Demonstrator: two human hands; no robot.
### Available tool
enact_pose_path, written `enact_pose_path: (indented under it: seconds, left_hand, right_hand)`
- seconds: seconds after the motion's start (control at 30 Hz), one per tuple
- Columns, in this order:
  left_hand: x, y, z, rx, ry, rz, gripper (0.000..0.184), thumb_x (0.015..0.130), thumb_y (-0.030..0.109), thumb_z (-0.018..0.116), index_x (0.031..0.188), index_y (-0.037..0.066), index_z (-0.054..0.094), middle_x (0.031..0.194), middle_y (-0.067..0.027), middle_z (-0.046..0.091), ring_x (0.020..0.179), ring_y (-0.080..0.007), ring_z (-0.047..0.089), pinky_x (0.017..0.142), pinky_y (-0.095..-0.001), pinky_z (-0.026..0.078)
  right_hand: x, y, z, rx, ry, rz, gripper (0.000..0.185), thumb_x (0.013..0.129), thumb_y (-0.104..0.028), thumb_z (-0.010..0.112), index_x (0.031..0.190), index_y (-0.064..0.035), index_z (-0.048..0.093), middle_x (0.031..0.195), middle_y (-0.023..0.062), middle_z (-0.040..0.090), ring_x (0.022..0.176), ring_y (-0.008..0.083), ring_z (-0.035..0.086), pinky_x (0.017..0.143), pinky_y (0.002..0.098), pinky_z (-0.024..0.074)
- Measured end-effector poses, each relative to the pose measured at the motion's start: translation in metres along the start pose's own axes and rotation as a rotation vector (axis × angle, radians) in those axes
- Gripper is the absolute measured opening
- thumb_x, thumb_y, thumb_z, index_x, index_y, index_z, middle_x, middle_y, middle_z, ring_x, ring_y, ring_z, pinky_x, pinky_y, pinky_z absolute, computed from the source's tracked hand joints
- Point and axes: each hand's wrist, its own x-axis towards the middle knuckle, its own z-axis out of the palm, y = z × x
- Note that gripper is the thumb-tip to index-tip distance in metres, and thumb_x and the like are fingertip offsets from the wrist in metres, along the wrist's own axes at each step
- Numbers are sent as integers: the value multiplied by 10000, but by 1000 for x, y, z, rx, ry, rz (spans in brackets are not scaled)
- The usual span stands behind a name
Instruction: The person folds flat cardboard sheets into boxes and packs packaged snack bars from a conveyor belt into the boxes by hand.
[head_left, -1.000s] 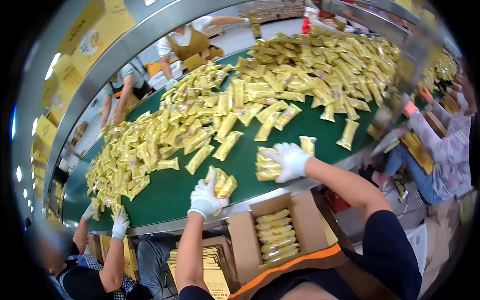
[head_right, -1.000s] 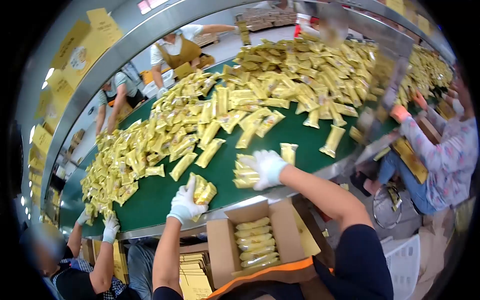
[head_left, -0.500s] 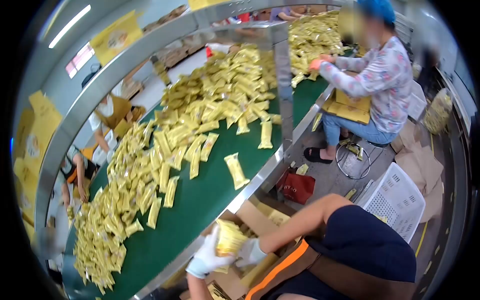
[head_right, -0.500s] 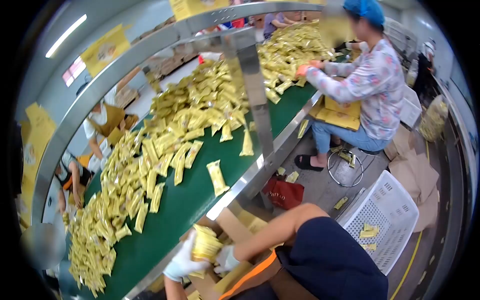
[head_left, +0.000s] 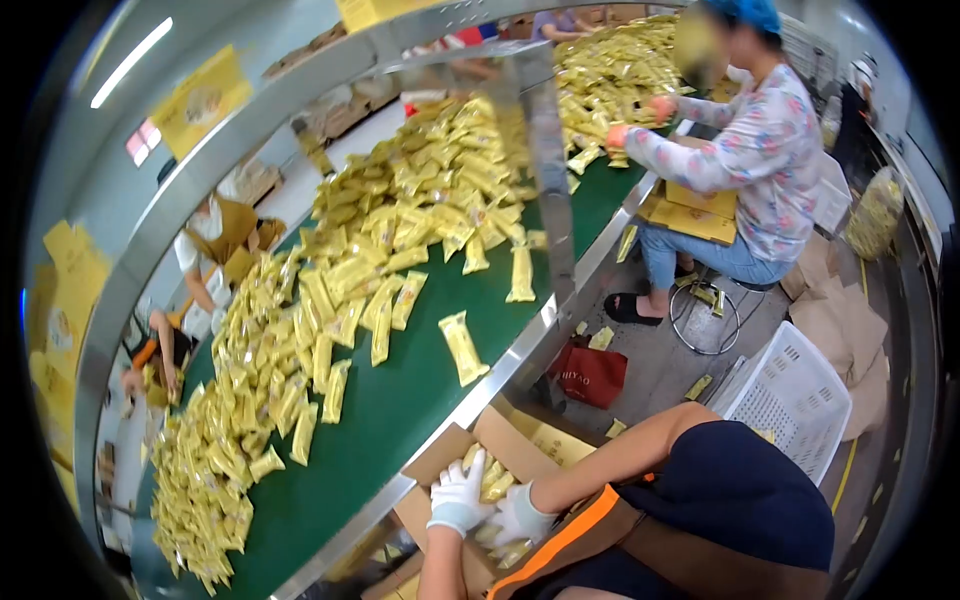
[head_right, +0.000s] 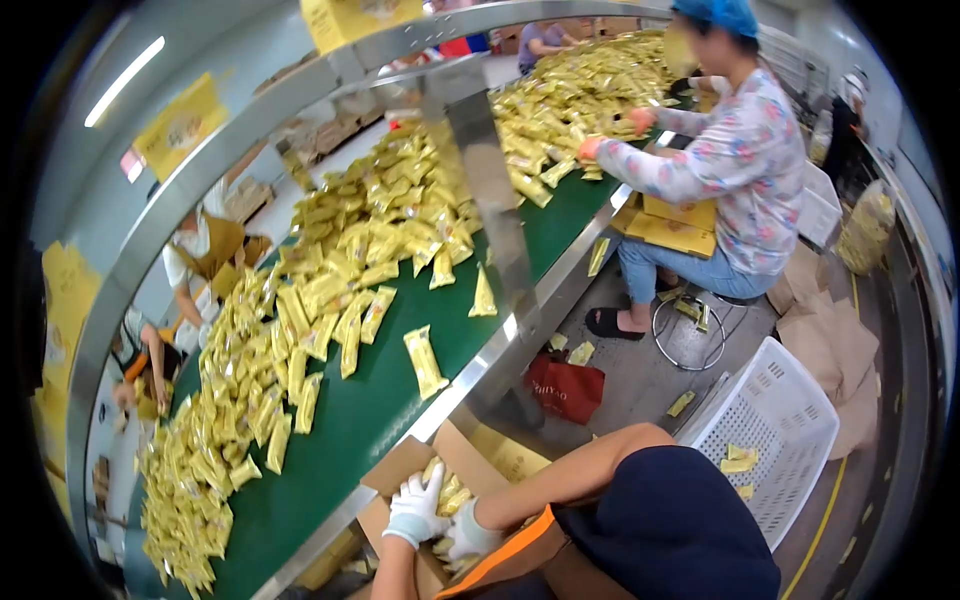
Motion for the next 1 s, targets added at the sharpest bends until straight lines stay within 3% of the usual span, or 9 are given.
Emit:
enact_pose_path:
  seconds: [0.1, 0.23, 0.37, 0.43, 0.53, 0.67, 0.73, 0.87, 1.0]
  left_hand:
    - [19, -6, 54, 99, 121, -60, 900, 787, 319, 696, 1547, 284, 215, 1505, -231, 316, 1380, -406, 324, 1119, -600, 237]
    - [0, 9, 23, 33, 108, -56, 850, 779, 351, 702, 1507, 189, 293, 1472, -211, 346, 1313, -390, 373, 1047, -567, 333]
    - [-20, -1, 1, 120, 534, 187, 617, 769, 231, 669, 1357, 152, 497, 1380, -182, 458, 1229, -371, 465, 1004, -519, 397]
    - [-20, -23, -52, -79, 859, 330, 420, 723, 87, 652, 1142, 110, 627, 1200, -187, 590, 1051, -369, 591, 866, -436, 506]
    - [-12, -90, -98, -48, 1122, -28, 513, 742, 96, 701, 1237, 31, 583, 1269, -212, 562, 1168, -409, 536, 981, -462, 437]
    - [56, -233, -56, 14, 860, -695, 835, 796, 648, 628, 1443, 157, 433, 1499, -237, 345, 1366, -454, 319, 1066, -640, 239]
    - [61, -264, -44, -87, 657, -640, 802, 787, 693, 602, 1408, 199, 486, 1499, -225, 353, 1377, -447, 308, 1074, -651, 212]
    - [83, -260, -22, 56, 880, -558, 800, 736, 709, 634, 1360, 217, 544, 1508, -141, 377, 1376, -426, 325, 1084, -662, 198]
    - [84, -250, -37, 10, 936, -190, 731, 818, 479, 685, 1411, 110, 469, 1429, -153, 473, 1306, -370, 426, 1104, -515, 289]
  right_hand:
    - [-13, 2, -21, 167, 125, -54, 260, 784, -327, 662, 991, -173, 694, 1035, 129, 651, 925, 332, 654, 769, 471, 521]
    - [-12, 27, -15, 383, -22, -101, 340, 853, -359, 666, 1093, -120, 687, 1105, 138, 643, 1074, 326, 608, 891, 416, 492]
    - [-52, 87, -68, 753, 880, 57, 277, 828, -109, 664, 1099, -54, 645, 1081, 140, 645, 1047, 280, 623, 934, 346, 488]
    - [-65, 142, -84, 189, 1403, 515, 325, 828, -182, 646, 1128, -57, 632, 1131, 161, 633, 1024, 316, 636, 926, 369, 511]
    - [-47, 207, -91, 142, 941, 885, 578, 790, -374, 661, 1250, -41, 551, 1288, 186, 546, 1180, 341, 556, 961, 401, 480]
    - [14, 245, -132, 122, 978, 450, 651, 864, -483, 585, 1346, -55, 499, 1238, 218, 591, 1101, 383, 582, 966, 440, 460]
    - [25, 300, -181, -18, 1192, 399, 658, 887, -514, 551, 1396, -104, 474, 1275, 228, 578, 1161, 373, 558, 975, 431, 459]
    - [52, 423, -232, 257, 976, 993, 874, 800, -741, 506, 1488, -215, 381, 1356, 226, 520, 1262, 390, 497, 1056, 432, 399]
    - [83, 383, -211, 217, 742, 783, 930, 751, -765, 527, 1499, -248, 332, 1339, 210, 533, 1251, 388, 502, 1042, 463, 403]
